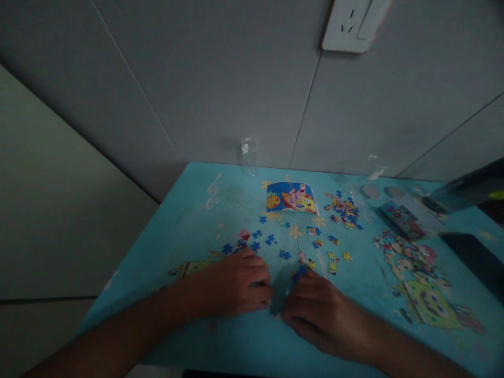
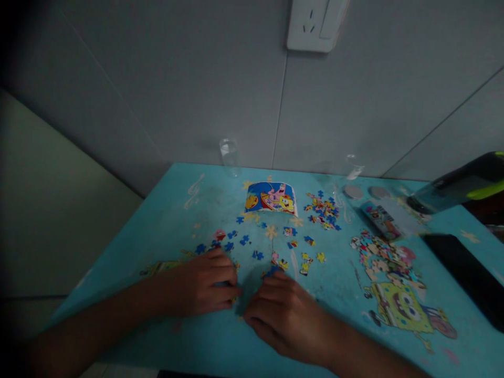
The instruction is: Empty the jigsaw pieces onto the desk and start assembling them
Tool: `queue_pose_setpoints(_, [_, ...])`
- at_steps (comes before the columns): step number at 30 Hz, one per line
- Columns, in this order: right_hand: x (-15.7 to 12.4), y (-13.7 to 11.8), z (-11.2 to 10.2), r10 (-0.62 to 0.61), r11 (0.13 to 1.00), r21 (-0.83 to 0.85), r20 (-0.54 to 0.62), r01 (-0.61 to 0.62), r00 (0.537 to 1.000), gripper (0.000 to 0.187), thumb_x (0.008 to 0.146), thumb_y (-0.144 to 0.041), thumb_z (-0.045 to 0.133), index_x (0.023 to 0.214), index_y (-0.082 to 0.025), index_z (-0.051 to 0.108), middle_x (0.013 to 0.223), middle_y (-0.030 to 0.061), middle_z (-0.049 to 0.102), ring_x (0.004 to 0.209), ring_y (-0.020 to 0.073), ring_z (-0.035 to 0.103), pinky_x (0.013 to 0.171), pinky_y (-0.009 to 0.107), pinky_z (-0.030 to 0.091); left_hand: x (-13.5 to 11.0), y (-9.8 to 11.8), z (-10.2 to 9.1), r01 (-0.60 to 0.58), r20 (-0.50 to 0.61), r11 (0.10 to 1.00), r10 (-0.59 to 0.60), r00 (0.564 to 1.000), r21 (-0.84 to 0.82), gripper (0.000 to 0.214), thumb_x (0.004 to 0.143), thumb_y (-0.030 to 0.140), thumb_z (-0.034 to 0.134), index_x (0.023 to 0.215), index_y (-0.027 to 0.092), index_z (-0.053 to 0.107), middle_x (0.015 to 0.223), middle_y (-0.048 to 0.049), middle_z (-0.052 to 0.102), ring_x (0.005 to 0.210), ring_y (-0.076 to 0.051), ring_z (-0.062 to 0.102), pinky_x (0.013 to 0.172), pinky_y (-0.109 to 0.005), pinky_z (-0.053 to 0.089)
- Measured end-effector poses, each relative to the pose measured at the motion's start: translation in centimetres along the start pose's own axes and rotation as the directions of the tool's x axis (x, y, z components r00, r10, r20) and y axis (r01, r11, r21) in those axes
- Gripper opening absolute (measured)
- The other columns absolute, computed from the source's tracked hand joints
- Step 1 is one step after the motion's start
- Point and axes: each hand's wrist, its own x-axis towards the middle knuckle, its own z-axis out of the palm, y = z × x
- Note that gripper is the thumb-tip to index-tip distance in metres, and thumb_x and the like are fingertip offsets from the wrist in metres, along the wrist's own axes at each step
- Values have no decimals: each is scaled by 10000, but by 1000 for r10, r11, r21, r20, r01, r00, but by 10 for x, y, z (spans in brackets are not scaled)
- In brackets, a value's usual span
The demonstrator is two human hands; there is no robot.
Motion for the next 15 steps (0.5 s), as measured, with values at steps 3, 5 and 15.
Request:
queue_pose_setpoints(3, [1,1,1,-29,1000,-7,6,29,1000,99,992,-213,562,955,-211,653,839,-1,684,801,163,570,788,362,358,-2,-2,-7,-21,28,1000,20,999,23,132,939,343,679,1014,237,702,917,-17,654,851,-177,546,837,-374,390])
queue_pose_setpoints(5, [1,1,2,-18,1000,-7,7,18,1000,103,996,-218,560,961,-216,657,842,-4,682,816,162,577,803,364,353,-3,-2,-11,-49,53,998,46,998,41,137,946,346,671,1027,240,699,910,-17,654,848,-175,554,828,-376,393])
queue_pose_setpoints(15, [-1,0,0,66,997,-32,76,-64,995,144,1019,-268,550,1084,-246,677,908,24,661,881,191,572,844,383,376,-13,-29,-27,222,-113,940,-198,974,258,154,1004,243,564,1091,194,681,974,-40,669,919,-192,592,864,-379,418])
